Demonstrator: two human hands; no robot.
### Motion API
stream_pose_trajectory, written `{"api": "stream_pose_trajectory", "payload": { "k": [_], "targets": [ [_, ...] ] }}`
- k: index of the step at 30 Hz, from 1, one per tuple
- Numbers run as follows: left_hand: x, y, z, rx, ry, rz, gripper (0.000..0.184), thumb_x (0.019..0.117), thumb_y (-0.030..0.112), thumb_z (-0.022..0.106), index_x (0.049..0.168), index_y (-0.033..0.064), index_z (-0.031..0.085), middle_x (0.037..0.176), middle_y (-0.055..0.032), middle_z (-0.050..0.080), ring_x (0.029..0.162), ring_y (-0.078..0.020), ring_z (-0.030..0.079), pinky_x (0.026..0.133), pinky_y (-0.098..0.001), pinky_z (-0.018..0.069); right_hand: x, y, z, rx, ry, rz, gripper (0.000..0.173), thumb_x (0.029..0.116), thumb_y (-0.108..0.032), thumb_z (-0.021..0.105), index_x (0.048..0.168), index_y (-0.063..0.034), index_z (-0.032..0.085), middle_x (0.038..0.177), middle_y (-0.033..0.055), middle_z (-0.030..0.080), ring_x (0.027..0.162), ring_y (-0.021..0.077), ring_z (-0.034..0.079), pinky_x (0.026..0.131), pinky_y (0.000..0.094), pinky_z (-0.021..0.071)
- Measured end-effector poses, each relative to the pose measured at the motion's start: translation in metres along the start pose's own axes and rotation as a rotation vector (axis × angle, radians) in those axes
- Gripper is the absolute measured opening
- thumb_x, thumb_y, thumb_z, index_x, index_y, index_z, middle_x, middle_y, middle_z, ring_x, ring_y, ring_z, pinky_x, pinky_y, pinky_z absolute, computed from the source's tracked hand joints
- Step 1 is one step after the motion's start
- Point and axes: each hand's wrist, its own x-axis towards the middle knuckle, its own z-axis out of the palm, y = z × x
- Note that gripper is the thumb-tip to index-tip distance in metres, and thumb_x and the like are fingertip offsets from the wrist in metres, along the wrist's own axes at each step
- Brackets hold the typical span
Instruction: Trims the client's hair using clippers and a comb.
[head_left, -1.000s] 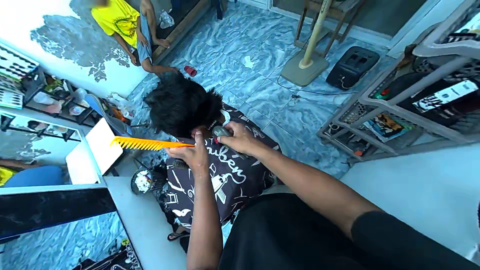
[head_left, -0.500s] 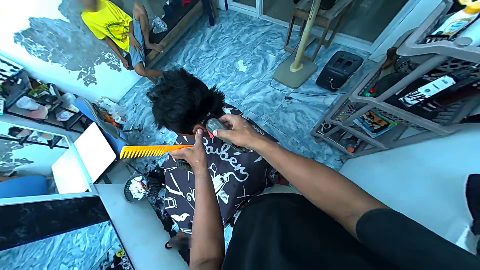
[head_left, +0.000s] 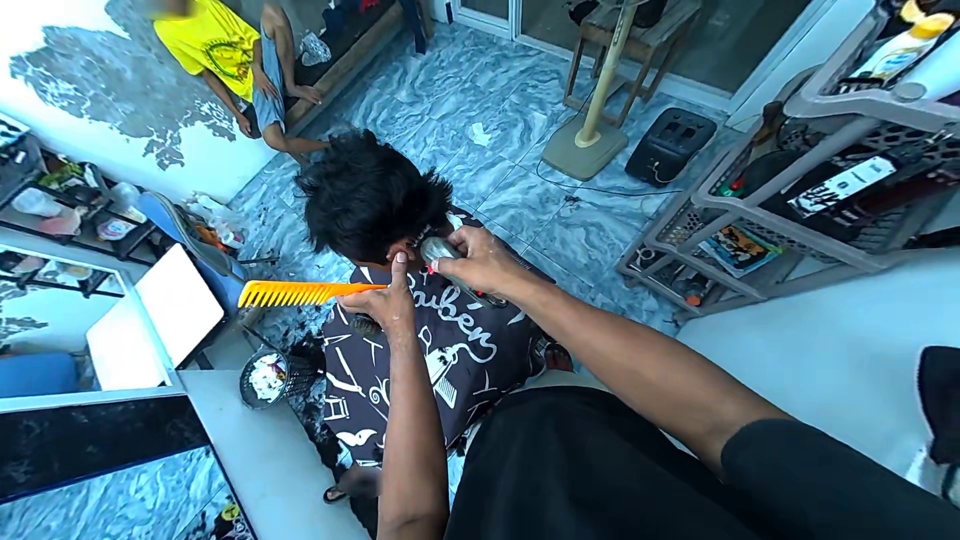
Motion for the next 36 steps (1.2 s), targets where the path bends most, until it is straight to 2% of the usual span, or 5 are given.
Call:
{"api": "stream_pose_trajectory", "payload": {
  "k": [12,16,21,25,36],
  "targets": [
    [-0.004,0.001,0.001,-0.001,-0.002,0.003,0.131,0.0697,0.055,0.088,0.153,-0.0088,0.011,0.153,-0.0329,0.029,0.141,-0.0357,0.037,0.115,-0.0390,0.0371,-0.013,-0.030,0.009,-0.192,0.044,-0.201,0.054,0.0840,-0.036,0.082,0.125,-0.0058,0.064,0.108,0.0123,0.071,0.099,0.0252,0.069,0.088,0.0497,0.0572],
    [-0.004,0.002,0.001,-0.058,-0.024,0.001,0.140,0.0662,0.060,0.090,0.156,-0.0062,0.005,0.157,-0.0320,0.025,0.145,-0.0344,0.035,0.118,-0.0394,0.0357,-0.018,-0.029,0.003,-0.247,0.067,-0.047,0.055,0.0855,-0.037,0.080,0.125,-0.0039,0.061,0.105,0.0157,0.070,0.096,0.0309,0.069,0.083,0.0550,0.0571],
    [-0.007,0.005,0.000,0.008,-0.003,0.003,0.130,0.0708,0.052,0.087,0.154,-0.0088,0.009,0.154,-0.0334,0.027,0.143,-0.0349,0.036,0.116,-0.0383,0.0359,-0.018,-0.041,0.013,-0.235,0.048,-0.209,0.053,0.0862,-0.035,0.080,0.127,-0.0053,0.063,0.112,0.0139,0.070,0.103,0.0271,0.069,0.090,0.0505,0.0568],
    [-0.007,0.008,-0.001,-0.045,0.002,0.013,0.140,0.0665,0.057,0.091,0.156,-0.0069,0.005,0.157,-0.0332,0.024,0.147,-0.0360,0.032,0.119,-0.0393,0.0326,-0.023,-0.038,0.006,-0.283,0.066,-0.028,0.055,0.0869,-0.037,0.080,0.127,-0.0047,0.061,0.109,0.0163,0.069,0.100,0.0317,0.069,0.085,0.0553,0.0568],
    [-0.011,0.008,0.000,-0.092,0.000,0.042,0.135,0.0699,0.054,0.090,0.155,-0.0078,0.005,0.157,-0.0332,0.024,0.146,-0.0346,0.033,0.119,-0.0381,0.0337,-0.024,-0.040,0.008,-0.274,0.068,-0.070,0.055,0.0873,-0.037,0.079,0.128,-0.0046,0.061,0.112,0.0150,0.069,0.101,0.0293,0.069,0.087,0.0533,0.0574]
  ]
}}
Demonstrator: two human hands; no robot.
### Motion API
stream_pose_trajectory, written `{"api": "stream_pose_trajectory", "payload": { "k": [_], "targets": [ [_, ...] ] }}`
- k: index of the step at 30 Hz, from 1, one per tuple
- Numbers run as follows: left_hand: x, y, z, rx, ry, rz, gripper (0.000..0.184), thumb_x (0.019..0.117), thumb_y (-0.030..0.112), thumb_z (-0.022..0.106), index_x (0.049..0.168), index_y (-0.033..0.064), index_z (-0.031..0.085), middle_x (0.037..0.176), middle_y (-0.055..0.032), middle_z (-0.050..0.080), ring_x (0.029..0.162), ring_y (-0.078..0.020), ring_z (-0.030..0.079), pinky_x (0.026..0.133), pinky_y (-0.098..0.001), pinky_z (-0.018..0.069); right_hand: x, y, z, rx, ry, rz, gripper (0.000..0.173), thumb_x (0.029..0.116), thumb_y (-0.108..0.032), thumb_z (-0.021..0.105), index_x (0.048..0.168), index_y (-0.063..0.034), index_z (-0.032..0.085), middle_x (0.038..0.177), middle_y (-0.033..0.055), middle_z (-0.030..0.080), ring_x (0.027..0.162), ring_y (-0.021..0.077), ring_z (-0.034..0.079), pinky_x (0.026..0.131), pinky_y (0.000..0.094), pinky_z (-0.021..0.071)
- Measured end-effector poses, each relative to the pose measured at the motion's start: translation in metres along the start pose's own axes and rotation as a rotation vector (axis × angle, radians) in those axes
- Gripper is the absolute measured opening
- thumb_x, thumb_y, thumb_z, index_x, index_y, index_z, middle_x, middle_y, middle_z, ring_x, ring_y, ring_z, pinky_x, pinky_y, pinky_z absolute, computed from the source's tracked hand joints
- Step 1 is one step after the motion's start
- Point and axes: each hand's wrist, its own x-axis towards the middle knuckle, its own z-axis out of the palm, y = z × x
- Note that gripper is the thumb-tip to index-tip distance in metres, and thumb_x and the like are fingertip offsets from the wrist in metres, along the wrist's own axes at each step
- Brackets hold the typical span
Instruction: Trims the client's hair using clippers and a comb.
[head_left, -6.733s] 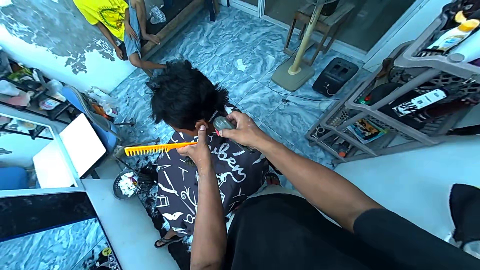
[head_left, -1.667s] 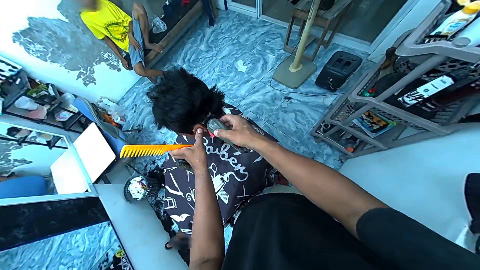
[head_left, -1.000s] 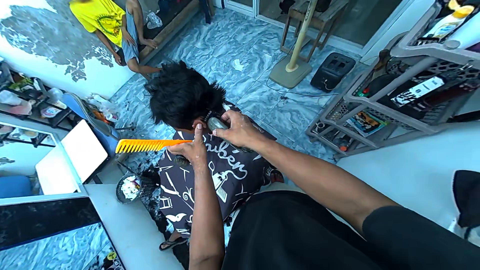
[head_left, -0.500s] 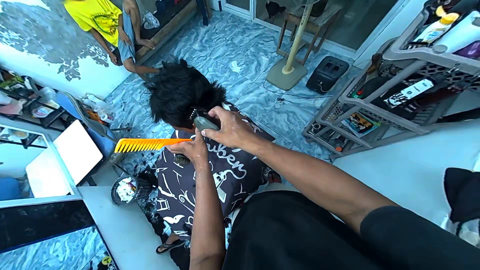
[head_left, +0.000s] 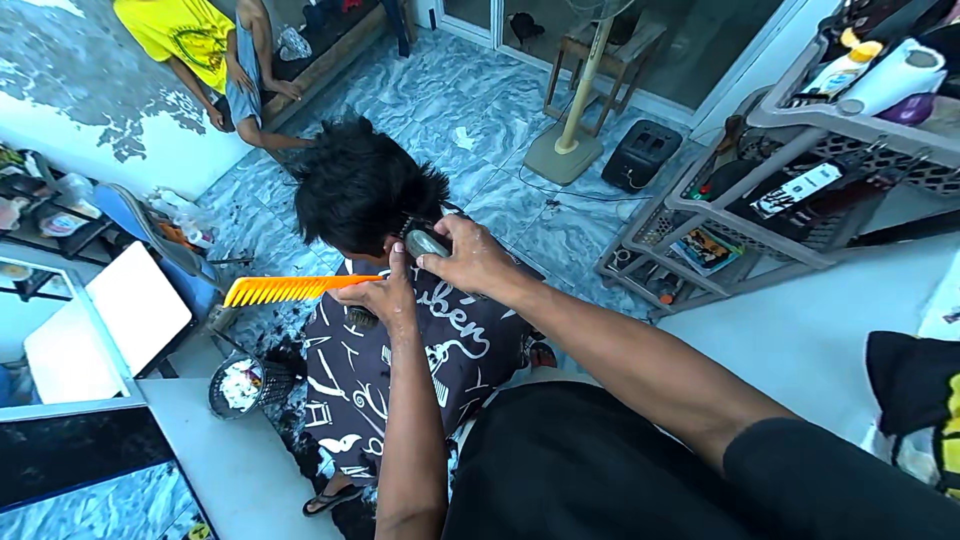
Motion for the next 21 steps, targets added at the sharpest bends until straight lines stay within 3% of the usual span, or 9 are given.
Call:
{"api": "stream_pose_trajectory", "payload": {
  "k": [3,6,8,13,18,21],
  "targets": [
    [-0.003,0.001,0.001,0.022,-0.004,0.011,0.126,0.0740,0.044,0.087,0.155,-0.0080,0.006,0.157,-0.0341,0.022,0.146,-0.0352,0.032,0.117,-0.0376,0.0351,0.008,-0.007,0.004,0.048,0.008,-0.145,0.053,0.0870,-0.034,0.079,0.128,-0.0060,0.062,0.112,0.0131,0.070,0.103,0.0260,0.069,0.091,0.0501,0.0568],
    [-0.003,0.002,0.002,0.015,0.017,0.017,0.132,0.0716,0.054,0.088,0.155,-0.0086,0.006,0.156,-0.0357,0.023,0.146,-0.0372,0.032,0.120,-0.0383,0.0319,0.004,0.001,-0.001,-0.009,0.001,-0.032,0.053,0.0873,-0.034,0.079,0.127,-0.0043,0.062,0.110,0.0151,0.069,0.100,0.0299,0.069,0.087,0.0539,0.0569],
    [-0.004,0.000,0.006,-0.015,0.048,0.037,0.135,0.0681,0.052,0.091,0.154,-0.0106,0.007,0.154,-0.0369,0.024,0.145,-0.0374,0.032,0.120,-0.0370,0.0307,0.002,0.009,-0.003,-0.023,-0.001,0.056,0.054,0.0868,-0.037,0.079,0.126,-0.0050,0.061,0.105,0.0152,0.070,0.096,0.0313,0.069,0.082,0.0564,0.0572],
    [-0.004,0.004,0.005,0.025,0.041,0.045,0.125,0.0705,0.043,0.088,0.153,-0.0118,0.011,0.152,-0.0356,0.028,0.141,-0.0352,0.036,0.116,-0.0334,0.0338,0.010,0.002,0.003,0.076,0.016,-0.145,0.051,0.0858,-0.033,0.081,0.126,-0.0063,0.063,0.109,0.0119,0.071,0.099,0.0239,0.070,0.089,0.0480,0.0580],
    [-0.003,0.007,0.001,-0.023,0.012,0.030,0.133,0.0684,0.049,0.091,0.154,-0.0096,0.009,0.154,-0.0343,0.027,0.143,-0.0344,0.035,0.118,-0.0351,0.0327,0.004,0.022,-0.003,0.023,0.024,0.059,0.052,0.0855,-0.036,0.081,0.123,-0.0049,0.063,0.106,0.0147,0.070,0.097,0.0298,0.069,0.084,0.0550,0.0573],
    [-0.002,0.004,0.001,0.005,0.025,0.037,0.126,0.0719,0.045,0.089,0.153,-0.0111,0.011,0.151,-0.0347,0.029,0.140,-0.0335,0.038,0.116,-0.0340,0.0342,0.006,0.009,0.002,0.076,0.023,-0.027,0.054,0.0848,-0.036,0.082,0.126,-0.0057,0.063,0.111,0.0137,0.070,0.101,0.0275,0.069,0.088,0.0528,0.0574]
  ]
}}
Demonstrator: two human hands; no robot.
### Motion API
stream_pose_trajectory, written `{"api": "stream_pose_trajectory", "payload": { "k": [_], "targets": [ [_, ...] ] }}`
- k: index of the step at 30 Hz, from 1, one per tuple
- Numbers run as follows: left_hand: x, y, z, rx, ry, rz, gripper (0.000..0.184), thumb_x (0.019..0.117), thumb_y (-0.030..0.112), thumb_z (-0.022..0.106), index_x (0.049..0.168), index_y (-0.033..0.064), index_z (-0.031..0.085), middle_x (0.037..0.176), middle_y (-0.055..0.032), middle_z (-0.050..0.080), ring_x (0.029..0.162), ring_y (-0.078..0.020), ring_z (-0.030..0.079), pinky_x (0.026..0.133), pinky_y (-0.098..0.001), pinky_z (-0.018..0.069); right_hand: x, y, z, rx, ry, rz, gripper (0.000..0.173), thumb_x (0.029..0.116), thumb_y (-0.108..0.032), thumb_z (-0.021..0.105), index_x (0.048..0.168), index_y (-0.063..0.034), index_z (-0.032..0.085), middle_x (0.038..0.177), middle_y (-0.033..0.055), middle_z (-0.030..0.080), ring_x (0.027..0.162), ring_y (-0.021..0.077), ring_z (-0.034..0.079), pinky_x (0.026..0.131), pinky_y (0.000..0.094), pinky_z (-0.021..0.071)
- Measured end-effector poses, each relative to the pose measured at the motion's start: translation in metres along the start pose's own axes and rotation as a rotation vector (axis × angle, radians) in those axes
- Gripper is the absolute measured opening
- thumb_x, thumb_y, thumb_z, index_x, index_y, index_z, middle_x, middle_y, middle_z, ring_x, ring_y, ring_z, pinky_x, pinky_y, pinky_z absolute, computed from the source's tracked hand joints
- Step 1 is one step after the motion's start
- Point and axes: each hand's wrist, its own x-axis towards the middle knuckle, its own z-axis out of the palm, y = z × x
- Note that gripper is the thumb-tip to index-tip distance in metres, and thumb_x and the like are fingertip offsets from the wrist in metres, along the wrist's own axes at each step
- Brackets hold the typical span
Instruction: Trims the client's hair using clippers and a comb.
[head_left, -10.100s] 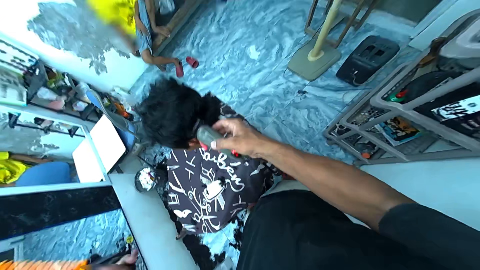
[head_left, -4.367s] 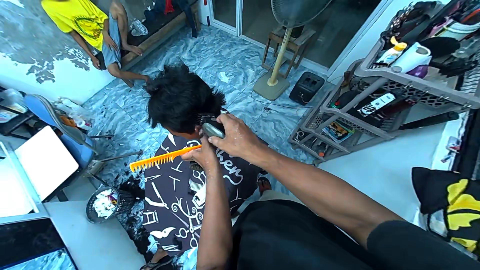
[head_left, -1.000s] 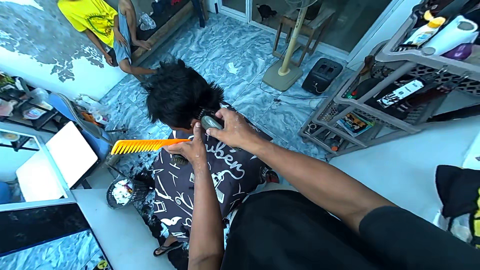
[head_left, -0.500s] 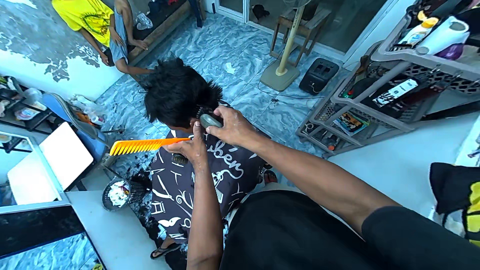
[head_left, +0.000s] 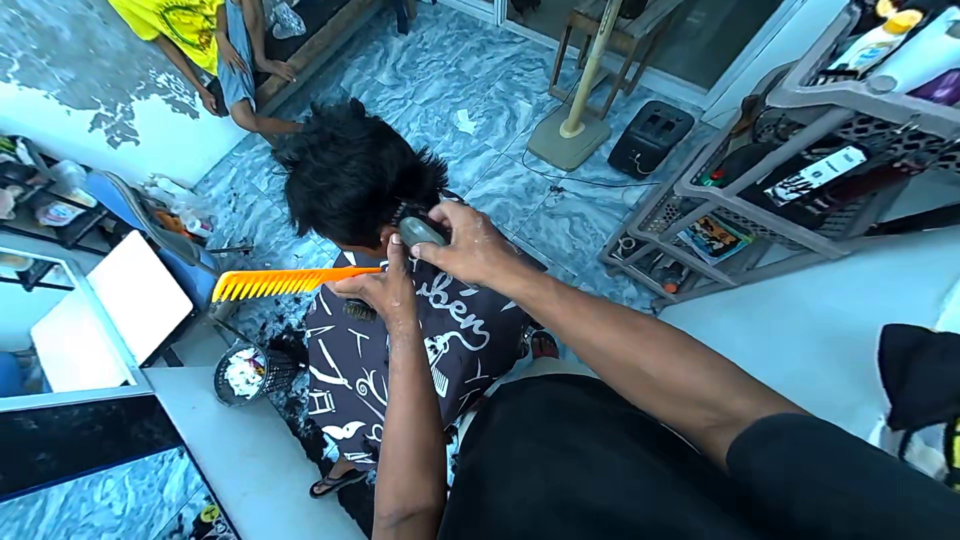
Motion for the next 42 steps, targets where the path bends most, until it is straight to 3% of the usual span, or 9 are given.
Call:
{"api": "stream_pose_trajectory", "payload": {
  "k": [7,12,17,22,26,31,36,40,42],
  "targets": [
    [-0.003,0.000,-0.001,-0.001,-0.020,-0.034,0.131,0.0716,0.052,0.089,0.153,-0.0094,0.007,0.153,-0.0341,0.027,0.141,-0.0329,0.037,0.116,-0.0335,0.0350,-0.003,0.004,-0.004,-0.062,-0.014,0.070,0.054,0.0861,-0.035,0.080,0.127,-0.0047,0.062,0.108,0.0153,0.070,0.097,0.0309,0.070,0.084,0.0553,0.0576],
    [-0.004,-0.001,0.001,0.040,0.000,0.007,0.112,0.0736,0.038,0.085,0.149,-0.0108,0.018,0.144,-0.0314,0.036,0.133,-0.0309,0.042,0.111,-0.0314,0.0380,0.003,-0.010,0.001,-0.002,-0.039,-0.141,0.051,0.0864,-0.032,0.080,0.127,-0.0059,0.064,0.112,0.0127,0.070,0.104,0.0258,0.069,0.092,0.0489,0.0569],
    [-0.004,-0.001,0.000,-0.014,-0.015,0.019,0.127,0.0733,0.049,0.089,0.151,-0.0117,0.009,0.147,-0.0351,0.032,0.136,-0.0323,0.041,0.113,-0.0331,0.0389,-0.001,0.008,-0.009,-0.052,-0.021,0.059,0.053,0.0864,-0.036,0.080,0.126,-0.0049,0.063,0.106,0.0144,0.070,0.097,0.0296,0.069,0.084,0.0546,0.0574],
    [-0.007,-0.002,0.001,-0.004,-0.018,0.015,0.112,0.0768,0.039,0.085,0.149,-0.0109,0.015,0.144,-0.0315,0.035,0.132,-0.0283,0.044,0.109,-0.0292,0.0399,0.005,0.004,-0.001,0.081,-0.043,-0.173,0.050,0.0868,-0.031,0.080,0.126,-0.0038,0.064,0.108,0.0122,0.072,0.099,0.0222,0.070,0.091,0.0450,0.0577],
    [-0.004,-0.003,0.002,-0.020,0.008,0.043,0.121,0.0732,0.049,0.089,0.148,-0.0113,0.015,0.141,-0.0325,0.038,0.129,-0.0293,0.047,0.108,-0.0309,0.0423,0.003,0.024,-0.006,0.014,-0.023,0.039,0.050,0.0851,-0.034,0.081,0.122,-0.0049,0.063,0.102,0.0121,0.070,0.094,0.0257,0.070,0.083,0.0510,0.0580],
    [-0.006,-0.004,0.004,0.020,0.019,0.047,0.117,0.0761,0.046,0.086,0.149,-0.0116,0.014,0.143,-0.0320,0.035,0.132,-0.0288,0.044,0.110,-0.0292,0.0389,0.010,0.009,-0.001,0.135,-0.028,-0.139,0.047,0.0851,-0.031,0.081,0.122,-0.0053,0.065,0.104,0.0096,0.072,0.093,0.0194,0.070,0.085,0.0431,0.0592],
    [-0.006,-0.003,0.004,-0.029,0.029,0.084,0.118,0.0733,0.049,0.089,0.146,-0.0100,0.016,0.140,-0.0319,0.037,0.130,-0.0297,0.045,0.108,-0.0312,0.0422,0.002,0.022,-0.007,0.016,-0.047,0.071,0.051,0.0846,-0.036,0.081,0.121,-0.0054,0.064,0.103,0.0124,0.070,0.095,0.0273,0.069,0.083,0.0540,0.0575],
    [-0.010,-0.008,0.005,0.041,0.029,0.100,0.112,0.0766,0.047,0.084,0.146,-0.0125,0.019,0.139,-0.0320,0.038,0.128,-0.0295,0.045,0.109,-0.0301,0.0390,0.009,0.008,-0.002,0.193,-0.018,-0.169,0.046,0.0851,-0.031,0.081,0.120,-0.0040,0.066,0.104,0.0103,0.071,0.092,0.0189,0.070,0.085,0.0419,0.0594],
    [-0.011,-0.007,0.003,0.009,0.029,0.108,0.119,0.0754,0.048,0.086,0.148,-0.0132,0.015,0.142,-0.0340,0.036,0.131,-0.0318,0.044,0.111,-0.0321,0.0388,0.007,0.013,-0.004,0.140,-0.023,-0.126,0.046,0.0854,-0.030,0.081,0.119,-0.0038,0.066,0.104,0.0117,0.071,0.094,0.0220,0.070,0.086,0.0456,0.0587]
  ]
}}
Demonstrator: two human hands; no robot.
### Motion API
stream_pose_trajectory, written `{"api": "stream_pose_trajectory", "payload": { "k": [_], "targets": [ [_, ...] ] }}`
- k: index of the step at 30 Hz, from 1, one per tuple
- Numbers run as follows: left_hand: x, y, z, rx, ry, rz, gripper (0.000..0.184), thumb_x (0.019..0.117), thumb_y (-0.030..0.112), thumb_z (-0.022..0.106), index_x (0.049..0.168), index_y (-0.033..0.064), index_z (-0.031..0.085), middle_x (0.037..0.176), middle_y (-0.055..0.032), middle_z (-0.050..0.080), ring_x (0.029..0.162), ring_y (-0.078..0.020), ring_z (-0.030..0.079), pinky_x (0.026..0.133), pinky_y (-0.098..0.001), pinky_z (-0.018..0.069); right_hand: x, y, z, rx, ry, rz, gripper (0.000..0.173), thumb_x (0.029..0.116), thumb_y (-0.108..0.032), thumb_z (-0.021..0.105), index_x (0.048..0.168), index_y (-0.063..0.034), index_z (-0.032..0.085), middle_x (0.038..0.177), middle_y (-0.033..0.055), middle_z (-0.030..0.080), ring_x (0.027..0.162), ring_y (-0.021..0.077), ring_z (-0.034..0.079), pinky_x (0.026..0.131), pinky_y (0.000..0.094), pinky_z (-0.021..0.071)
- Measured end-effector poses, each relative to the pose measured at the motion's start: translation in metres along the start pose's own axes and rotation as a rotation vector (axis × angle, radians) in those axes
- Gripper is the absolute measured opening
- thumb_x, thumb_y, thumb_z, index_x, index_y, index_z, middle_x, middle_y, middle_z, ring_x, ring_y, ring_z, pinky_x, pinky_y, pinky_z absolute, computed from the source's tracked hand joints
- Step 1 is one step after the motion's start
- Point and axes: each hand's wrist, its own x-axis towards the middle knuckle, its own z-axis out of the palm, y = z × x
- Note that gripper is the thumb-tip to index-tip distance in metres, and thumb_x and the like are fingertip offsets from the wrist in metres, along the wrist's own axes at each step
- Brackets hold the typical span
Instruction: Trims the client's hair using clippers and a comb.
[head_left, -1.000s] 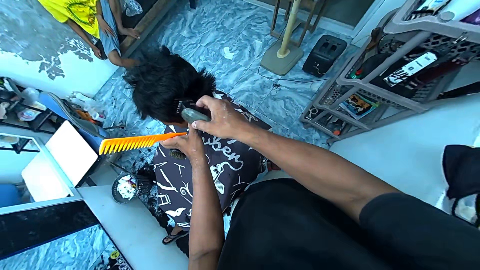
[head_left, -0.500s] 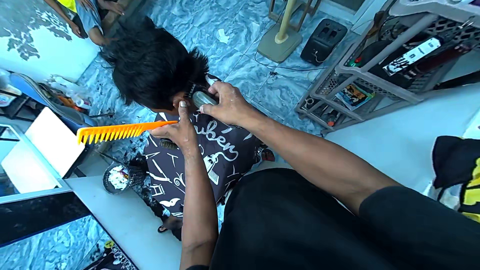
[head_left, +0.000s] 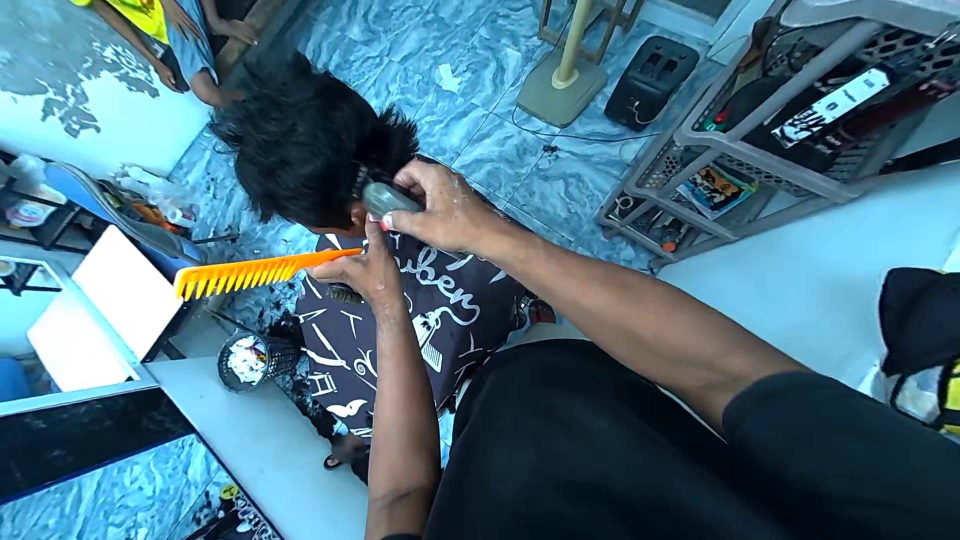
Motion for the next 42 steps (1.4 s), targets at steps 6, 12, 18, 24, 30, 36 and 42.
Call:
{"api": "stream_pose_trajectory", "payload": {
  "k": [6,12,18,24,30,36,42],
  "targets": [
    [-0.005,0.001,-0.002,-0.004,-0.009,-0.016,0.116,0.0753,0.046,0.087,0.147,-0.0119,0.017,0.141,-0.0324,0.037,0.129,-0.0297,0.045,0.109,-0.0304,0.0398,-0.003,0.004,-0.001,0.005,-0.005,0.084,0.047,0.0851,-0.035,0.080,0.118,-0.0042,0.066,0.103,0.0114,0.071,0.093,0.0226,0.070,0.085,0.0481,0.0586],
    [-0.004,0.003,-0.006,-0.029,-0.036,-0.041,0.123,0.0731,0.050,0.088,0.150,-0.0103,0.013,0.146,-0.0330,0.034,0.135,-0.0304,0.042,0.112,-0.0320,0.0392,-0.008,0.012,-0.007,-0.065,-0.023,0.202,0.049,0.0845,-0.034,0.081,0.120,-0.0034,0.065,0.105,0.0149,0.070,0.096,0.0286,0.069,0.085,0.0543,0.0570],
    [0.001,-0.001,-0.008,0.022,-0.051,-0.068,0.116,0.0744,0.050,0.087,0.147,-0.0096,0.018,0.142,-0.0297,0.037,0.130,-0.0281,0.045,0.109,-0.0321,0.0415,0.002,-0.008,-0.003,0.106,-0.012,0.022,0.046,0.0853,-0.033,0.080,0.118,-0.0036,0.067,0.102,0.0118,0.071,0.092,0.0223,0.070,0.084,0.0472,0.0592],
    [0.001,0.002,-0.009,0.054,-0.064,-0.101,0.128,0.0728,0.052,0.088,0.153,-0.0095,0.010,0.151,-0.0342,0.031,0.139,-0.0337,0.040,0.115,-0.0363,0.0370,-0.008,-0.001,-0.005,-0.033,-0.024,0.172,0.050,0.0855,-0.036,0.080,0.121,-0.0036,0.066,0.105,0.0152,0.070,0.097,0.0296,0.069,0.085,0.0558,0.0567],
    [0.002,0.006,-0.011,0.065,-0.074,-0.067,0.120,0.0749,0.044,0.087,0.151,-0.0124,0.014,0.149,-0.0359,0.033,0.138,-0.0360,0.040,0.115,-0.0371,0.0360,-0.008,-0.014,-0.002,-0.048,-0.035,0.124,0.046,0.0864,-0.033,0.080,0.119,-0.0029,0.066,0.106,0.0162,0.069,0.096,0.0305,0.068,0.084,0.0555,0.0568],
    [0.003,0.000,-0.012,0.083,-0.059,-0.038,0.117,0.0738,0.042,0.086,0.149,-0.0132,0.017,0.145,-0.0345,0.035,0.135,-0.0333,0.042,0.112,-0.0342,0.0383,-0.007,-0.021,0.005,-0.043,-0.021,0.038,0.049,0.0869,-0.035,0.080,0.124,-0.0066,0.065,0.105,0.0123,0.071,0.098,0.0265,0.070,0.087,0.0523,0.0577],
    [0.006,0.006,-0.014,0.057,-0.071,-0.081,0.128,0.0720,0.046,0.091,0.153,-0.0122,0.010,0.153,-0.0382,0.027,0.143,-0.0400,0.035,0.118,-0.0380,0.0331,-0.018,-0.020,0.001,-0.170,-0.022,0.210,0.049,0.0892,-0.034,0.077,0.125,-0.0042,0.062,0.107,0.0167,0.069,0.100,0.0331,0.069,0.084,0.0567,0.0566]
  ]
}}
